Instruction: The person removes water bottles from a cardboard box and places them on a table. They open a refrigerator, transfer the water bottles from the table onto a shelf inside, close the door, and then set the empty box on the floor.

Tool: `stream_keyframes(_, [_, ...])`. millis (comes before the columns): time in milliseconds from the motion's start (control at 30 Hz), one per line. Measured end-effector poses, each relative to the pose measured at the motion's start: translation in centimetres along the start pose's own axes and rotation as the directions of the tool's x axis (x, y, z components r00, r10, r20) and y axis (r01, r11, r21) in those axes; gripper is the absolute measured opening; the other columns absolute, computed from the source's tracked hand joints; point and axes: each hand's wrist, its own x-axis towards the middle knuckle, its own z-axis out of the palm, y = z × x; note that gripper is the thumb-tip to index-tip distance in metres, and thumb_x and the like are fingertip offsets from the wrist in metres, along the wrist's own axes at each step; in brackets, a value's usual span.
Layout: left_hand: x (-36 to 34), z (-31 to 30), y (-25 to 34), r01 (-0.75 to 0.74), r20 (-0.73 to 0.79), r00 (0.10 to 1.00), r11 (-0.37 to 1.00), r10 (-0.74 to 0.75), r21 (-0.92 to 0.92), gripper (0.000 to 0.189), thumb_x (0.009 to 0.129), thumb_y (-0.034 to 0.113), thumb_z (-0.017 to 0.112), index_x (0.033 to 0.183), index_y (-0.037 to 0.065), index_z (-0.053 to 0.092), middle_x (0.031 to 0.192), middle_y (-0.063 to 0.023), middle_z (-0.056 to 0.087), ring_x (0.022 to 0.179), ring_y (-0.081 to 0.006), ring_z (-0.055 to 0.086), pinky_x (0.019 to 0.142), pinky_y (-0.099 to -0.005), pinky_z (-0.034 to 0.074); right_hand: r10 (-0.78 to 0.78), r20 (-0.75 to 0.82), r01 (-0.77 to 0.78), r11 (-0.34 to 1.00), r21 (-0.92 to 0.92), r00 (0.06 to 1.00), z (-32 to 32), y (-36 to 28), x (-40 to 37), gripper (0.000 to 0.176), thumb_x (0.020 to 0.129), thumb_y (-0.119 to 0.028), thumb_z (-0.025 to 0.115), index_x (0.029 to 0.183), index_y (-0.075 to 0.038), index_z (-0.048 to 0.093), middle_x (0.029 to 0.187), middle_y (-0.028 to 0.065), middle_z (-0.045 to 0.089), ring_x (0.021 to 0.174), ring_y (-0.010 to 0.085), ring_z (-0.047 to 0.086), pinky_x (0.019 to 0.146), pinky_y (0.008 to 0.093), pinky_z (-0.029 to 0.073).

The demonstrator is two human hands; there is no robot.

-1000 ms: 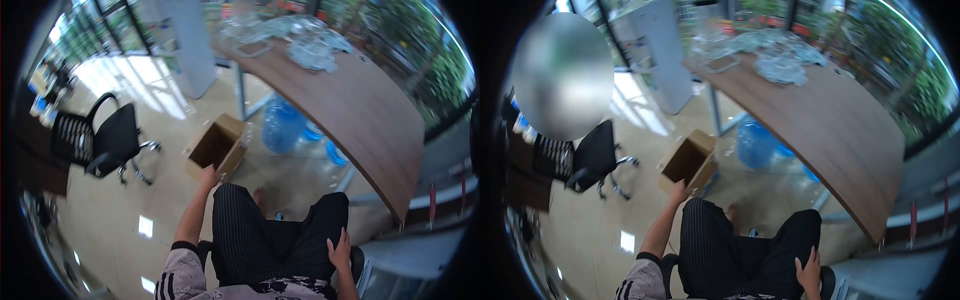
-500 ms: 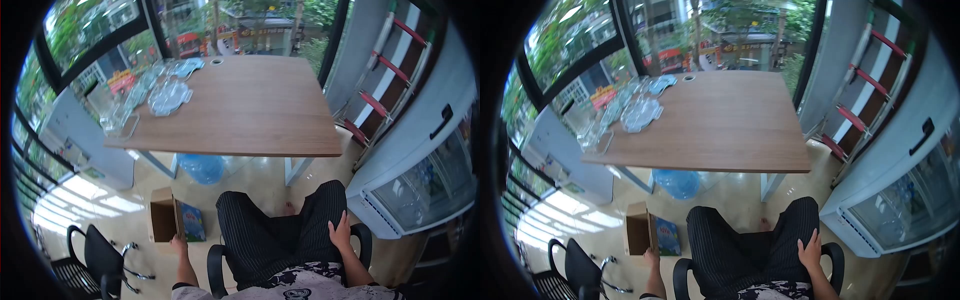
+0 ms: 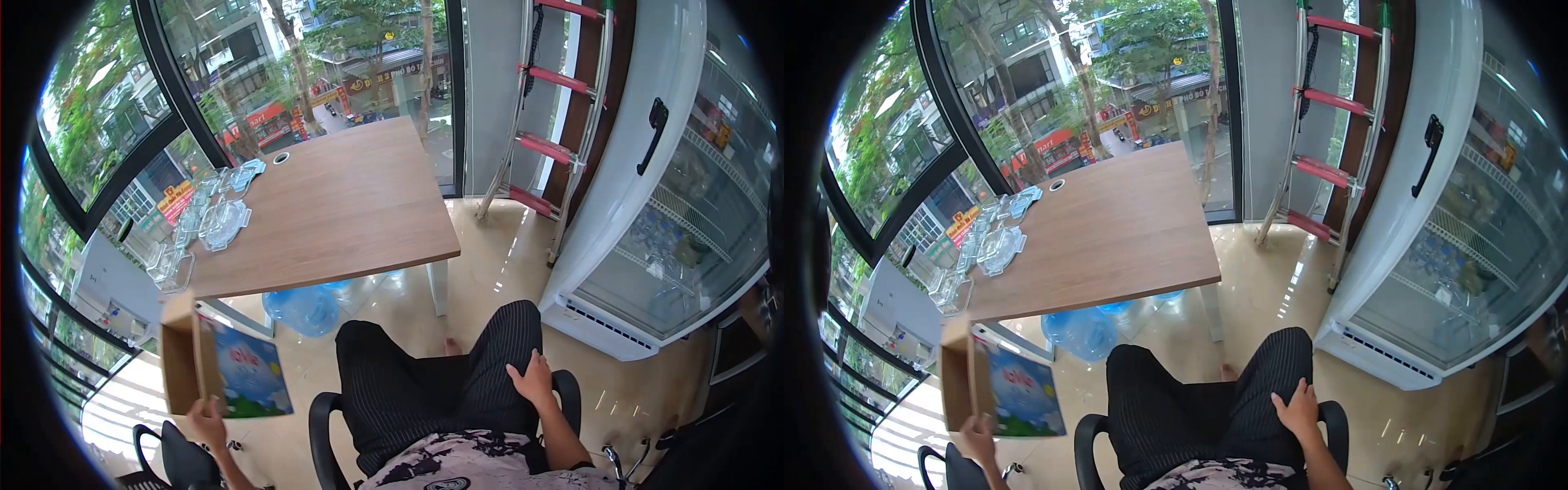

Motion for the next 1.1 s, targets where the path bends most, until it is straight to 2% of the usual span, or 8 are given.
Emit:
stream_keyframes(267, [3.3,-13.5,16.2,-0.065,-0.254,0.965,0.998,0.065,0.011,0.018,0.081,0.008,0.066,0.092,-0.006,0.062,0.078,-0.0144,0.060,0.080,-0.0293,0.055,0.071,-0.0398,0.045,-0.225,0.017,0.224,0.974,0.045,0.974,0.2,-1.2,1.8,0.079,0.080,-0.046,0.061,0.127,0.012,0.036,0.121,0.0346,0.045,0.115,0.0433,0.046,0.097,0.0443,0.038])
stream_keyframes(367, [1.8,-12.2,18.0,-0.402,-0.474,0.751,0.888,0.459,0.223,0.017,0.080,0.004,0.066,0.091,-0.008,0.063,0.072,-0.0154,0.059,0.073,-0.0309,0.054,0.071,-0.0434,0.043,-0.433,-0.135,0.452,0.875,0.175,0.891,1.0,-3.0,2.2,0.069,0.081,-0.045,0.061,0.120,0.009,0.046,0.118,0.0293,0.051,0.112,0.0399,0.050,0.094,0.0443,0.041])
stream_keyframes(600, [-4.3,-12.4,28.3,-0.323,-0.332,0.895,0.946,0.297,-0.023,0.020,0.078,0.012,0.071,0.089,-0.005,0.068,0.081,-0.0125,0.069,0.070,-0.0209,0.067,0.063,-0.0295,0.055,-0.665,-0.111,0.608,0.585,0.537,0.738,-2.8,-10.7,0.3,0.051,0.085,-0.032,0.063,0.121,0.001,0.050,0.116,0.0205,0.057,0.108,0.0283,0.058,0.091,0.0365,0.045])
stream_keyframes(700, [-6.8,-9.1,28.7,-0.363,-0.319,0.895,0.925,0.312,-0.113,0.023,0.075,0.015,0.075,0.088,-0.003,0.069,0.077,-0.0105,0.068,0.055,-0.0137,0.061,0.044,-0.0232,0.048,-0.772,-0.151,0.650,0.393,0.650,0.617,-5.4,-14.9,-2.0,0.049,0.086,-0.030,0.062,0.122,0.000,0.049,0.103,0.0146,0.062,0.084,0.0183,0.061,0.072,0.0296,0.050])
stream_keyframes(767, [-8.3,-7.9,29.9,-0.332,-0.266,0.922,0.927,0.281,-0.174,0.021,0.074,0.008,0.073,0.090,-0.004,0.066,0.076,-0.0128,0.063,0.063,-0.0247,0.057,0.061,-0.0366,0.046,-0.852,-0.207,0.719,0.249,0.649,0.481,-7.2,-17.8,-3.7,0.046,0.087,-0.031,0.060,0.121,0.000,0.050,0.090,0.0109,0.064,0.069,0.0138,0.057,0.060,0.0280,0.047])
stream_keyframes(867, [-10.3,-6.8,32.4,-0.327,-0.266,0.926,0.921,0.268,-0.210,0.017,0.078,0.004,0.067,0.089,-0.009,0.063,0.068,-0.0162,0.057,0.063,-0.0313,0.051,0.067,-0.0436,0.040,-0.914,-0.191,0.706,0.132,0.695,0.359,-9.2,-21.8,-6.4,0.054,0.087,-0.036,0.058,0.121,0.004,0.046,0.078,0.0127,0.063,0.063,0.0187,0.059,0.055,0.0325,0.047])
stream_keyframes(933, [-11.8,-6.3,33.5,-0.305,-0.272,0.930,0.934,0.249,-0.185,0.018,0.078,0.005,0.067,0.089,-0.008,0.063,0.068,-0.0161,0.057,0.061,-0.0304,0.050,0.066,-0.0424,0.039,-0.917,0.008,0.762,0.336,0.553,0.399,-9.5,-24.2,-7.8,0.069,0.085,-0.042,0.058,0.120,0.014,0.039,0.070,0.0183,0.061,0.061,0.0267,0.061,0.054,0.0380,0.047])
stream_keyframes(1100, [-14.2,-5.9,35.6,-0.206,-0.180,0.965,0.976,0.190,-0.073,0.021,0.078,0.008,0.066,0.093,-0.006,0.063,0.067,-0.0136,0.058,0.061,-0.0275,0.051,0.064,-0.0371,0.037,-0.943,-0.147,0.933,0.257,0.254,0.299,-6.4,-27.1,-7.9,0.085,0.077,-0.030,0.064,0.125,0.026,0.021,0.065,0.0241,0.060,0.064,0.0370,0.062,0.061,0.0406,0.052])
